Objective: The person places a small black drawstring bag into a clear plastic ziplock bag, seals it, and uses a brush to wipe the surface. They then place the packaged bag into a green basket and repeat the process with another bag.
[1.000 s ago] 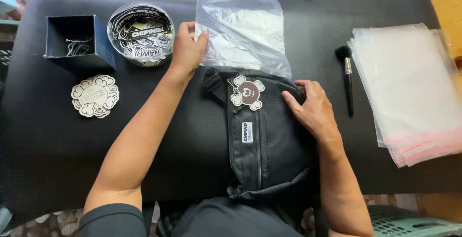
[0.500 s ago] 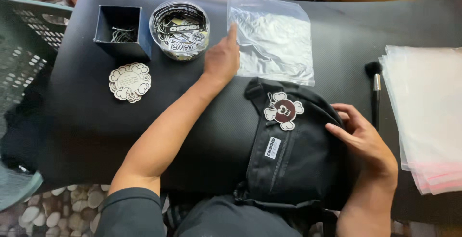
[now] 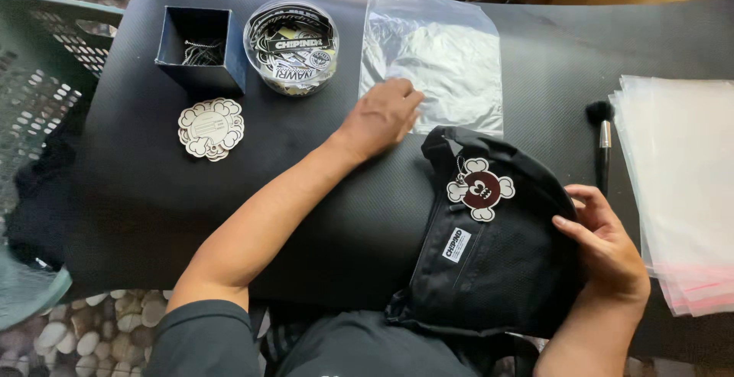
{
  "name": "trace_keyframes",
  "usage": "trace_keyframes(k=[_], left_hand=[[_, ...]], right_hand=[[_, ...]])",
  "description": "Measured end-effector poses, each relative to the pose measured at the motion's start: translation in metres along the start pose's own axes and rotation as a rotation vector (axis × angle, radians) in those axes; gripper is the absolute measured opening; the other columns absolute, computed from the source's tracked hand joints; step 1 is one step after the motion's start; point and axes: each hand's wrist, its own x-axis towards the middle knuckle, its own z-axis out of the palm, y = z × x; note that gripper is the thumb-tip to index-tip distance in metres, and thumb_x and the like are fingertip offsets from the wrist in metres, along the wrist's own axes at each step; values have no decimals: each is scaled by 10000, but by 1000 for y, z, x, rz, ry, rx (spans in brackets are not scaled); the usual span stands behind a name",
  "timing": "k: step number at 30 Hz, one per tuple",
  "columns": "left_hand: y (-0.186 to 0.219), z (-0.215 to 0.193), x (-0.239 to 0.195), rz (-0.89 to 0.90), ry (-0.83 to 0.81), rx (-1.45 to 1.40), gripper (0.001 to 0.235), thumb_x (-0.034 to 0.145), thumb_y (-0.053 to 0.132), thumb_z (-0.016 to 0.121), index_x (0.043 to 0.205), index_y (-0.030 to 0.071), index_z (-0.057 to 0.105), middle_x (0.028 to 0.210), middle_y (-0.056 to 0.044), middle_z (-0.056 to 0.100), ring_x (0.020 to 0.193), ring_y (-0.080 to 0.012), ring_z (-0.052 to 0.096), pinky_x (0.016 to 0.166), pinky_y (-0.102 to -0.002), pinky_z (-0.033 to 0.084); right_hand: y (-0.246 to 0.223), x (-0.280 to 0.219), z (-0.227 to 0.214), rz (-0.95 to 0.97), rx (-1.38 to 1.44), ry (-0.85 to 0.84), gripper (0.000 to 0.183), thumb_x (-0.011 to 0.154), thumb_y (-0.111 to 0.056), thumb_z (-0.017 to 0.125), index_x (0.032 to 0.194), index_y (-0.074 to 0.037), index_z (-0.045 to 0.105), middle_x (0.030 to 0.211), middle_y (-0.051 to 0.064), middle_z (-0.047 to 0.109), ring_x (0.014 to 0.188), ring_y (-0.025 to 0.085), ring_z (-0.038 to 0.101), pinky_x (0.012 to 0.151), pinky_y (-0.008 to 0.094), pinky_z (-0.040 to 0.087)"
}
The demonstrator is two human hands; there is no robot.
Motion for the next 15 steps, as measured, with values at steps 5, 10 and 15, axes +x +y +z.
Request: trace_keyframes(k=[5,10,15], left_hand=[[14,-14,-1,91,-106,4,425,855,417,801,1027,68,630,1003,-124,578,934,-310,554,773,-449,497],[12,-8,0,178,-37,27,244,942,238,715,787,97,592,857,-87,586,800,-291,578,635,-437,483],[11,0,3,200,36,78,166,917,49,565,760,97,536,775,-100,547,715,-281,541,594,-411,451]], right_hand=[[4,-4,-1,-31,2,42,415,928,8,610,1319,-96,518,1144,147,667,995,204,637,872,315,511],[12,-7,-9,-54,-22,145,453,917,-9,611,1346,-124,520,1182,129,652,1033,208,638,913,317,518],[1,-10,-1,-30,-48,239,437,937,-34,597,1356,-138,526,1155,79,642,1005,149,611,888,238,476]])
